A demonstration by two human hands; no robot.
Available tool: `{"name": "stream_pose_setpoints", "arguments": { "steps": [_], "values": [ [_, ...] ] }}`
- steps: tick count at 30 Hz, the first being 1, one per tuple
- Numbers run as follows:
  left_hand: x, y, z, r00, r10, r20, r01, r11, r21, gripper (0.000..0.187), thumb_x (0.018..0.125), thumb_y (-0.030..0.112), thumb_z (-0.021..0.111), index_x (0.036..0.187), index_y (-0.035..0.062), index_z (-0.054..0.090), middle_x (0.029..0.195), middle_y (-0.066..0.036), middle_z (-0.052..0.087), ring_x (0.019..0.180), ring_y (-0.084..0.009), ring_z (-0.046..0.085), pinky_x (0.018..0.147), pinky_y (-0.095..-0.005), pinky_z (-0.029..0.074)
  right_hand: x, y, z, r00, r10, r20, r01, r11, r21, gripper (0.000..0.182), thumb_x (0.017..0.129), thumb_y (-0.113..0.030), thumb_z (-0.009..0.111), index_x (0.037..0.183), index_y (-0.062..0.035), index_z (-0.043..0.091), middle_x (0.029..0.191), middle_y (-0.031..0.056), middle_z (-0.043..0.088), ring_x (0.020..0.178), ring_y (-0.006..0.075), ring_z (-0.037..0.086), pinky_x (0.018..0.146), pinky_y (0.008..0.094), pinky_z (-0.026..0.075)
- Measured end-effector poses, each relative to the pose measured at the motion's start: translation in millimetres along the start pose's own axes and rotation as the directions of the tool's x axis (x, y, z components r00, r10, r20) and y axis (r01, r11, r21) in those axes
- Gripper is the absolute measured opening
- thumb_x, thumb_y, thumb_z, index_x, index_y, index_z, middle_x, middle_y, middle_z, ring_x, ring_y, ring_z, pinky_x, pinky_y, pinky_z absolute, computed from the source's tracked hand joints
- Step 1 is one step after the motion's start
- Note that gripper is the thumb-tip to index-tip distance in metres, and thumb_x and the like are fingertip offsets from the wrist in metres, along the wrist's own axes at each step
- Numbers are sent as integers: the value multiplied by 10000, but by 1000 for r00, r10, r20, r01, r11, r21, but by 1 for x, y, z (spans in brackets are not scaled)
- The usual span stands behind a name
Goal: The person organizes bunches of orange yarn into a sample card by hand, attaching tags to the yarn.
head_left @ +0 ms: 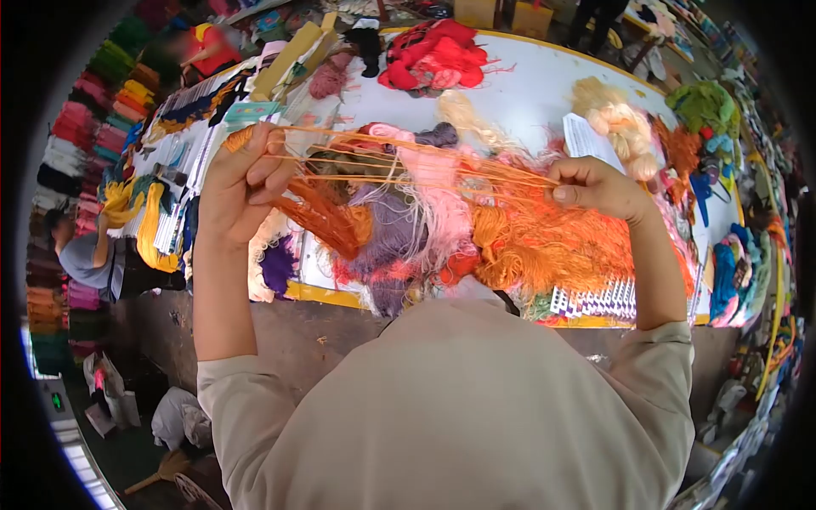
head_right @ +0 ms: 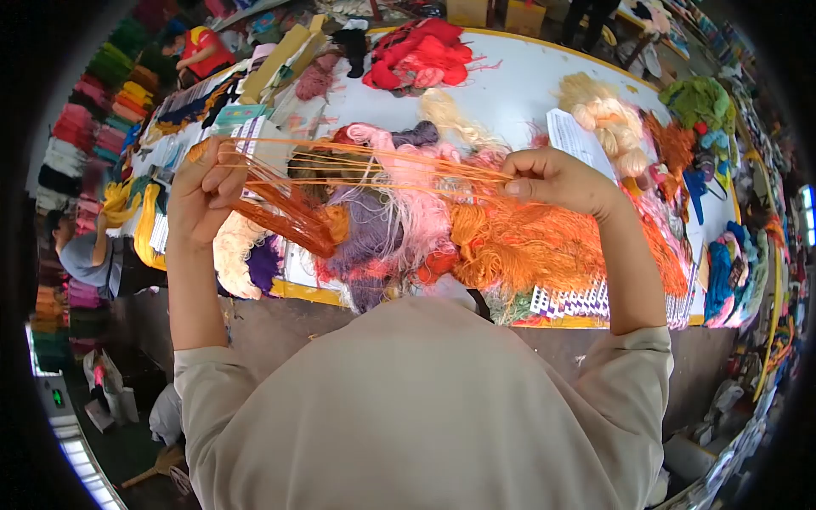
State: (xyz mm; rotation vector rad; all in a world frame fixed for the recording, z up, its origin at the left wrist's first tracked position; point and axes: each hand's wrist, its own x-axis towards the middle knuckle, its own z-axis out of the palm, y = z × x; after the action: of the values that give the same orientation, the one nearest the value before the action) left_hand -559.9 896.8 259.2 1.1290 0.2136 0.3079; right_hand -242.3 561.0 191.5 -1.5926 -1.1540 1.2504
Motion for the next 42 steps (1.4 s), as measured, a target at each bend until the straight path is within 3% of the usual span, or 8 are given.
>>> {"name": "stream_pose_setpoints", "arguments": {
  "steps": [5,11,17,22,23,35,38,42],
  "values": [
    [10,-9,4,993,10,-121,25,960,280,255,990,280,543,897,43,541,599,62,380,503,-28,308,444,-188,210,-39,-34,-1,966,-132,-223,139,990,15,279,906,-243,660,1103,-54,599,1087,-3,585,700,10,458,560,172,373],
    [27,-17,8,992,-88,-95,120,898,424,265,949,297,607,827,66,563,572,67,376,493,-27,284,450,-207,174,-76,2,-17,985,118,-129,-107,991,85,270,882,-292,676,784,-55,590,673,-27,535,562,31,445,496,187,341],
    [60,-8,-61,932,28,-361,71,963,258,175,936,214,620,832,93,550,596,96,337,492,-26,259,437,-190,165,-110,23,-4,758,-605,-244,647,646,406,381,934,-370,606,659,-122,519,551,-37,504,451,105,442,517,261,397],
    [44,4,-169,899,-115,-422,104,993,-49,135,967,218,580,893,114,538,566,91,285,465,-17,249,348,-176,156,-176,79,-16,766,-101,-634,541,633,554,263,1011,-289,501,805,-125,502,546,-68,272,468,41,239,441,195,203],
    [40,5,-175,892,-136,-432,135,990,-33,131,967,218,580,899,113,540,567,92,283,463,-18,246,348,-173,156,-178,86,-13,618,124,-776,551,636,540,254,1016,-281,495,823,-121,530,560,-76,230,477,40,208,438,205,183],
    [47,22,-135,892,26,-452,227,839,495,239,968,318,586,887,93,594,594,87,400,470,-4,271,415,-177,184,-268,242,-127,239,435,-868,776,451,440,212,1002,-202,507,804,-126,508,560,-63,266,426,56,196,391,224,152],
    [29,48,-181,820,115,-561,264,794,548,157,940,231,591,945,78,630,594,84,410,468,-14,311,425,-177,220,-345,293,-168,-133,563,-816,704,633,322,89,965,-203,559,1006,-131,590,711,-24,511,520,92,375,421,233,248],
    [-17,90,-269,583,364,-726,269,757,595,141,886,115,565,978,66,660,659,46,521,452,-50,374,393,-234,293,-462,363,-207,-51,521,-852,629,680,377,208,967,-184,502,1136,-95,583,981,29,629,760,133,530,586,241,381]
  ]
}}
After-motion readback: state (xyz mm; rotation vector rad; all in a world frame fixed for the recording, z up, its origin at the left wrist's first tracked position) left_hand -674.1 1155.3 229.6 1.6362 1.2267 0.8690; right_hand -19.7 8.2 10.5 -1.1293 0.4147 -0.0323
